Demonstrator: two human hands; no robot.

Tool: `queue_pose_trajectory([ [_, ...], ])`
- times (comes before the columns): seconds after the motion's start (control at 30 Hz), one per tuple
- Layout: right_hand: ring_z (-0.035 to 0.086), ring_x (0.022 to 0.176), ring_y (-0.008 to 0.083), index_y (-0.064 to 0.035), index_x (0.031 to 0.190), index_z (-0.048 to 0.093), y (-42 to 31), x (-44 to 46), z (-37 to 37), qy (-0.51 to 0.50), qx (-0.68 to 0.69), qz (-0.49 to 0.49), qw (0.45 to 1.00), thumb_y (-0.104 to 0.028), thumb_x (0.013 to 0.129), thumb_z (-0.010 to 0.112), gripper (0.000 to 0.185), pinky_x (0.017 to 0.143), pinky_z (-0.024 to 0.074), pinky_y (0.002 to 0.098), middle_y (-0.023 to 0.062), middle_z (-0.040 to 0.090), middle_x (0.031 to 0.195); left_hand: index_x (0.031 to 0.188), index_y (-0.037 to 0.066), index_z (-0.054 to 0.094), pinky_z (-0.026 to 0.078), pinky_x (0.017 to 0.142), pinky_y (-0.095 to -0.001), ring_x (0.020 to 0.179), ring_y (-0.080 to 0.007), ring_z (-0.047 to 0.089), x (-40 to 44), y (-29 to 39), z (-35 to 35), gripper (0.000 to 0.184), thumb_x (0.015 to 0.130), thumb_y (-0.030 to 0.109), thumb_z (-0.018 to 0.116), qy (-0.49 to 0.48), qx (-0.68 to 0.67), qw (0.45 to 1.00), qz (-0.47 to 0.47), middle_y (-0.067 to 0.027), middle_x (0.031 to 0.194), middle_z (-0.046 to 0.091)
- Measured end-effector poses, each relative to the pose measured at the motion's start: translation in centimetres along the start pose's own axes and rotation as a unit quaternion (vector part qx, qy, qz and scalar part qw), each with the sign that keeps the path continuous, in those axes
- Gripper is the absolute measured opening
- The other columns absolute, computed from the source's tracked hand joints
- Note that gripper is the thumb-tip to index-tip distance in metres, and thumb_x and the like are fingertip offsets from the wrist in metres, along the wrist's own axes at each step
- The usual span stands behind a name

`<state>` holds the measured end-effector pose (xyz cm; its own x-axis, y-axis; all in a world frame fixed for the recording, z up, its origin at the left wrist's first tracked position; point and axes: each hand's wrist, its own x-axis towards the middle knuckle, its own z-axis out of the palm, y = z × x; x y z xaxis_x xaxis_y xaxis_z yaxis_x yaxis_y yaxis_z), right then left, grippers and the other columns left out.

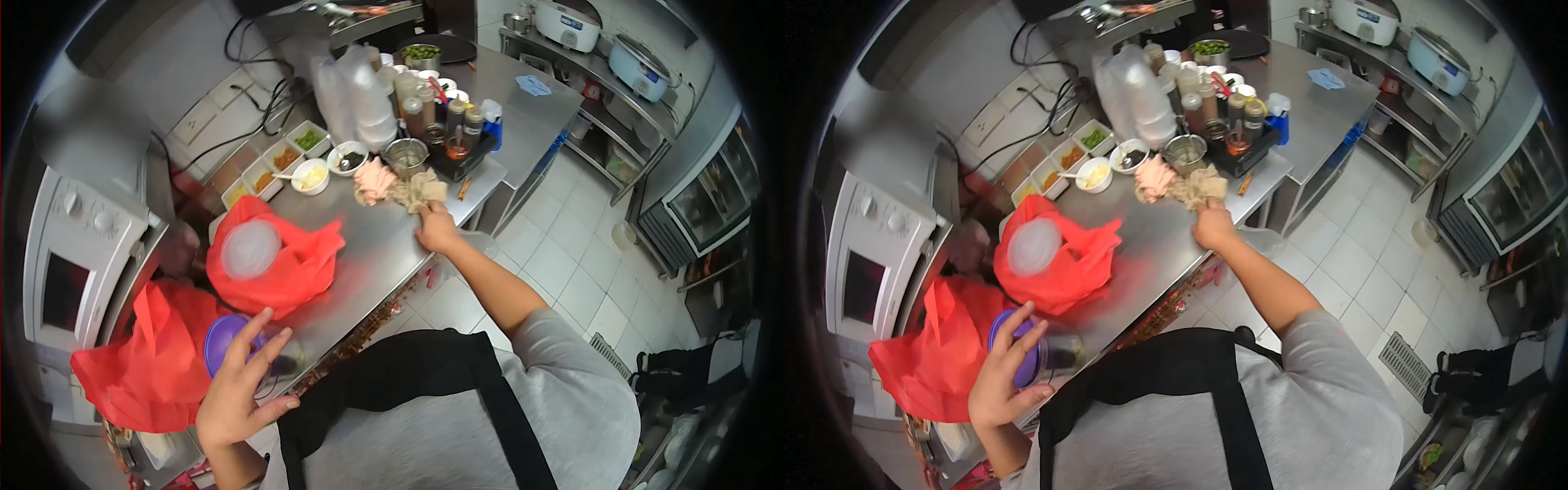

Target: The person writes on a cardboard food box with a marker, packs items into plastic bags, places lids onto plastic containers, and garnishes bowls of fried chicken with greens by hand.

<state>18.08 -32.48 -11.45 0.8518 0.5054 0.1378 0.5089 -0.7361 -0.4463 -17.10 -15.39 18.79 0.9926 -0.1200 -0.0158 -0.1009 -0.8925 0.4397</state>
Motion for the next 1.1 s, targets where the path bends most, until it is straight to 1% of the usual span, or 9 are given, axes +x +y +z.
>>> queue_pose_trajectory([
  [0.1,0.048,0.112,0.0372,-0.0054,0.116,0.053,2.0,1.9,-0.6,0.030,0.005,-0.021,0.999,-0.020,0.073,0.067,0.047,0.094,0.0410,0.0423,0.0206,0.050,0.118,0.131,0.004,0.046,0.036,0.097,-0.0411,0.123,-0.0396,0.040,2.4,2.1,2.0,0.077,0.066,0.033,0.077,0.003,-0.044,0.999,-0.006,-0.0241,0.140,0.031],
  [0.27,0.049,0.108,0.0348,-0.0073,0.106,0.058,6.6,1.0,-0.7,0.130,0.127,-0.181,0.967,-0.011,0.069,0.067,0.038,0.092,0.0402,0.0423,0.0153,0.052,0.115,0.133,0.003,0.044,0.039,0.093,-0.0396,0.117,-0.0354,0.045,3.9,4.4,4.8,0.078,0.066,0.026,0.077,0.039,-0.087,0.995,-0.031,-0.0219,0.141,0.031],
  [0.4,0.051,0.105,0.0343,-0.0056,0.098,0.061,9.0,-0.4,-3.2,0.202,0.100,-0.159,0.961,-0.007,0.067,0.066,0.032,0.090,0.0418,0.0410,0.0150,0.055,0.110,0.136,0.004,0.041,0.042,0.089,-0.0357,0.114,-0.0315,0.047,3.3,6.0,6.4,0.076,0.071,0.024,0.075,0.071,-0.143,0.980,-0.115,-0.0208,0.140,0.032],
  [0.43,0.053,0.102,0.0340,-0.0048,0.096,0.061,9.9,-0.1,-3.1,0.207,0.093,-0.159,0.961,-0.008,0.067,0.067,0.030,0.087,0.0430,0.0423,0.0160,0.055,0.109,0.136,0.004,0.040,0.043,0.089,-0.0359,0.116,-0.0326,0.046,3.2,6.0,6.9,0.072,0.075,0.025,0.073,0.092,-0.134,0.981,-0.108,-0.0206,0.139,0.034],
  [0.53,0.055,0.099,0.0386,-0.0008,0.097,0.061,11.4,0.9,-3.5,0.167,0.111,-0.188,0.961,-0.005,0.069,0.067,0.029,0.086,0.0443,0.0434,0.0208,0.056,0.108,0.135,0.000,0.039,0.034,0.101,-0.0392,0.123,-0.0336,0.042,3.5,7.1,7.9,0.068,0.080,0.029,0.067,0.105,-0.166,0.971,-0.137,-0.0201,0.138,0.037],
  [0.6,0.052,0.104,0.0377,-0.0020,0.100,0.062,12.0,1.4,-3.1,0.172,0.113,-0.197,0.959,-0.008,0.071,0.067,0.030,0.089,0.0425,0.0424,0.0202,0.054,0.113,0.136,0.002,0.037,0.035,0.100,-0.0394,0.122,-0.0328,0.042,3.9,7.0,8.6,0.065,0.083,0.028,0.065,0.122,-0.109,0.982,-0.095,-0.0178,0.136,0.040],
  [0.73,0.049,0.107,0.0365,-0.0027,0.109,0.060,13.9,3.4,-1.0,0.212,0.138,-0.173,0.952,-0.012,0.077,0.064,0.034,0.092,0.0397,0.0420,0.0208,0.049,0.117,0.138,0.002,0.034,0.035,0.100,-0.0400,0.122,-0.0331,0.042,4.1,7.9,9.4,0.066,0.084,0.026,0.064,0.139,-0.088,0.984,-0.075,-0.0170,0.133,0.043],
  [0.83,0.049,0.107,0.0376,-0.0027,0.113,0.059,14.6,4.1,0.2,0.206,0.064,-0.174,0.961,-0.017,0.078,0.063,0.038,0.091,0.0400,0.0436,0.0220,0.049,0.116,0.138,0.003,0.033,0.036,0.100,-0.0399,0.120,-0.0333,0.043,4.0,7.8,10.3,0.065,0.084,0.024,0.063,0.136,-0.110,0.982,-0.077,-0.0163,0.131,0.045],
  [1.1,0.050,0.105,0.0371,0.0024,0.102,0.061,14.1,3.2,-0.3,0.189,0.098,-0.138,0.967,-0.013,0.079,0.060,0.028,0.089,0.0405,0.0440,0.0211,0.049,0.114,0.140,0.007,0.032,0.038,0.098,-0.0393,0.118,-0.0322,0.045,3.8,8.3,10.9,0.066,0.084,0.023,0.063,0.131,-0.128,0.976,-0.118,-0.0152,0.131,0.045],
])
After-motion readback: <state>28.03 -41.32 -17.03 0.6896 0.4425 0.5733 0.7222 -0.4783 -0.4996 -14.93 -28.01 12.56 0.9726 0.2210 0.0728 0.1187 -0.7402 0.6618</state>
